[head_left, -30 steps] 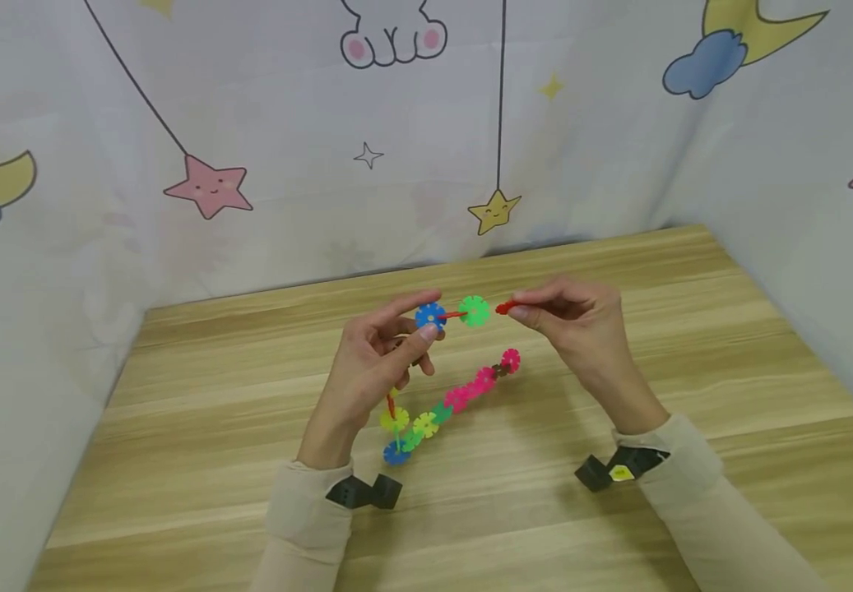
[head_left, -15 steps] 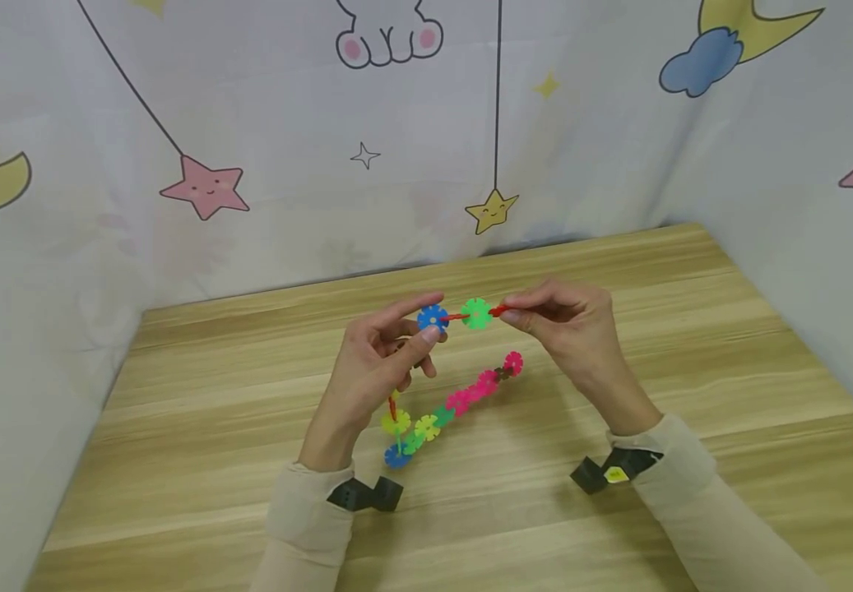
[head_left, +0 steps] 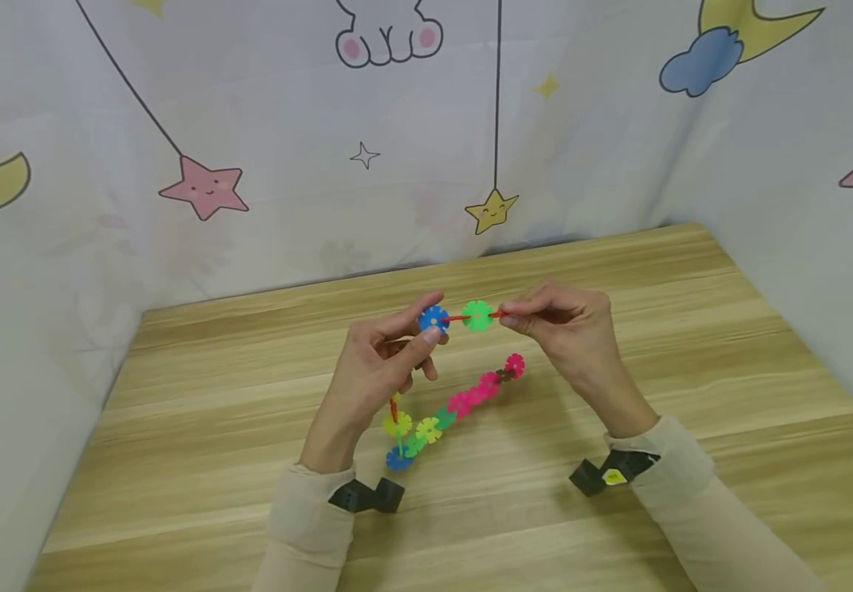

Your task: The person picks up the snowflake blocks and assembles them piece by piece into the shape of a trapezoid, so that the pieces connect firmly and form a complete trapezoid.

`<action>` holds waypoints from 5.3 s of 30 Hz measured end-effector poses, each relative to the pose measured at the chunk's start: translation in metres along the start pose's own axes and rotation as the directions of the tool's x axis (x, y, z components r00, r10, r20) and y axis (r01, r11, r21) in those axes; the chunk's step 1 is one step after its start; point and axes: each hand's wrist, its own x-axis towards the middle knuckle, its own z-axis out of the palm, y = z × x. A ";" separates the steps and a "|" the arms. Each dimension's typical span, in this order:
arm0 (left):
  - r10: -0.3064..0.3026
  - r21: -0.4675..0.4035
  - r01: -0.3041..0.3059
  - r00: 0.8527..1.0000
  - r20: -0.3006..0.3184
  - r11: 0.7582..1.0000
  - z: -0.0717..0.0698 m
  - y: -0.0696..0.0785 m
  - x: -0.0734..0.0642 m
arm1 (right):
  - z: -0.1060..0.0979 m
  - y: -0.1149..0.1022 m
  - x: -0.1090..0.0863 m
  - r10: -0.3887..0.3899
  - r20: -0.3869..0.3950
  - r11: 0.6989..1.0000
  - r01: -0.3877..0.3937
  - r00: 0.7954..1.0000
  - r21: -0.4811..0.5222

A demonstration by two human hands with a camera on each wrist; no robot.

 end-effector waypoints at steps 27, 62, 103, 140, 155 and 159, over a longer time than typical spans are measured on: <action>-0.036 0.003 0.036 0.999 -0.038 0.999 0.009 0.003 -0.003 | 0.006 -0.001 -0.003 0.029 -0.093 0.997 -0.036 0.995 -0.069; -0.014 -0.045 0.011 0.999 -0.049 0.999 0.012 -0.001 -0.001 | 0.013 0.003 -0.011 -0.059 -0.115 0.995 0.050 0.992 -0.084; -0.060 -0.075 0.057 0.997 -0.045 0.996 0.015 -0.002 0.000 | 0.017 0.014 -0.014 -0.197 -0.143 0.976 0.181 0.970 -0.119; -0.043 -0.129 0.020 0.982 -0.181 0.991 -0.004 0.009 0.002 | -0.025 0.008 0.006 0.498 0.073 0.847 -0.466 0.864 -0.257; -0.015 0.056 0.021 0.995 -0.095 0.998 -0.003 0.014 0.009 | -0.011 -0.011 0.007 0.359 0.102 0.924 -0.338 0.928 -0.178; 0.020 0.032 -0.017 0.998 -0.065 0.999 -0.002 0.013 0.004 | -0.004 -0.014 0.003 0.328 0.118 0.937 -0.308 0.937 -0.164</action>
